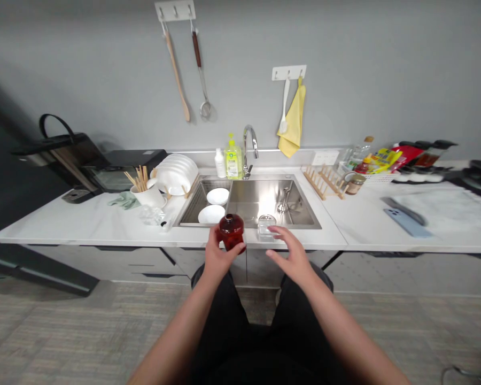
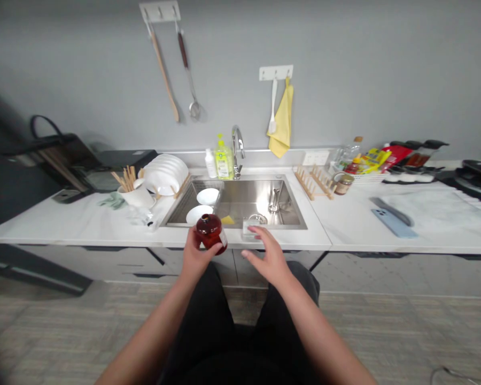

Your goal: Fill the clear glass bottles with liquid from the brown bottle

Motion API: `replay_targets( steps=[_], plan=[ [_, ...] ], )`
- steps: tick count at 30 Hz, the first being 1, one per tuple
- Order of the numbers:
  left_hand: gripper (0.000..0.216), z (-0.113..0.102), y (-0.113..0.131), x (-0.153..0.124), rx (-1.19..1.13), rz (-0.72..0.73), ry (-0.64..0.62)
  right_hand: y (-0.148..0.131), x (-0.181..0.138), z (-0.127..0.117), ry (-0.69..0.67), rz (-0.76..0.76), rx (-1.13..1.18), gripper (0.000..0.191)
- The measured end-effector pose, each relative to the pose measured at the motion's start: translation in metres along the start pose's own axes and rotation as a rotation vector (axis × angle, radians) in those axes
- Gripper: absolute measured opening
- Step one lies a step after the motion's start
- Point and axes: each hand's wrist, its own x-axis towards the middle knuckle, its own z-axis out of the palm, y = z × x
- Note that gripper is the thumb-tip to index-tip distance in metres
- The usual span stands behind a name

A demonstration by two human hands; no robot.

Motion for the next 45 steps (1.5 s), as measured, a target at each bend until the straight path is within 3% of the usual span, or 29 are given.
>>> replay_targets(
  steps=[3,7,10,12,14,16,17,19,21,24,30,33,35,38,42,45],
  plan=[
    [0.088,0.012,0.032,-0.021,0.024,0.077,-0.109,-0.031,0.0,0.028,-0.11,0.004,0.119,0.089],
    [0.079,0.015,0.056,-0.035,0.094,0.146,-0.201,-0.047,0.005,0.047,-0.085,0.08,0.072,0.088],
    [0.087,-0.004,0.053,-0.03,0.027,0.204,-0.393,-0.046,0.004,0.045,-0.038,0.132,0.049,0.081],
    [0.085,-0.032,0.039,-0.012,-0.041,0.149,-0.478,-0.042,0.001,0.041,-0.016,0.163,0.053,0.083],
    [0.064,-0.071,0.018,0.016,0.021,-0.002,-0.322,-0.038,-0.002,0.037,0.004,0.184,0.062,0.085],
    [0.047,-0.117,-0.005,0.05,0.401,-0.168,-0.008,-0.034,-0.004,0.034,0.01,0.193,0.077,0.084],
    [0.045,-0.14,-0.016,0.066,0.507,-0.217,0.087,-0.033,-0.004,0.033,0.006,0.196,0.084,0.084],
    [0.042,-0.18,-0.033,0.091,0.647,-0.267,0.206,-0.032,-0.004,0.032,-0.006,0.207,0.088,0.082],
    [0.043,-0.207,-0.047,0.105,0.758,-0.299,0.261,-0.034,-0.004,0.032,-0.026,0.22,0.081,0.082],
    [0.047,-0.222,-0.065,0.109,0.859,-0.332,0.261,-0.037,-0.002,0.033,-0.057,0.227,0.06,0.078],
    [0.057,-0.213,-0.098,0.109,1.096,-0.31,0.207,-0.04,-0.009,0.026,-0.059,0.202,0.019,0.074],
    [0.056,-0.211,-0.109,0.108,1.13,-0.325,0.207,-0.031,-0.02,0.002,-0.024,0.206,-0.039,0.077],
    [0.056,-0.211,-0.112,0.106,1.144,-0.33,0.229,-0.018,-0.028,-0.027,0.046,0.232,-0.092,0.081],
    [0.058,-0.212,-0.111,0.101,1.113,-0.3,0.299,0.018,-0.037,-0.088,0.188,0.305,-0.172,0.082],
    [0.056,-0.211,-0.103,0.096,1.012,-0.235,0.393,0.084,-0.037,-0.185,0.457,0.438,-0.408,0.085],
    [0.052,-0.208,-0.093,0.097,0.977,-0.233,0.408,0.13,-0.029,-0.244,0.618,0.557,-0.515,0.084]
  ],
)
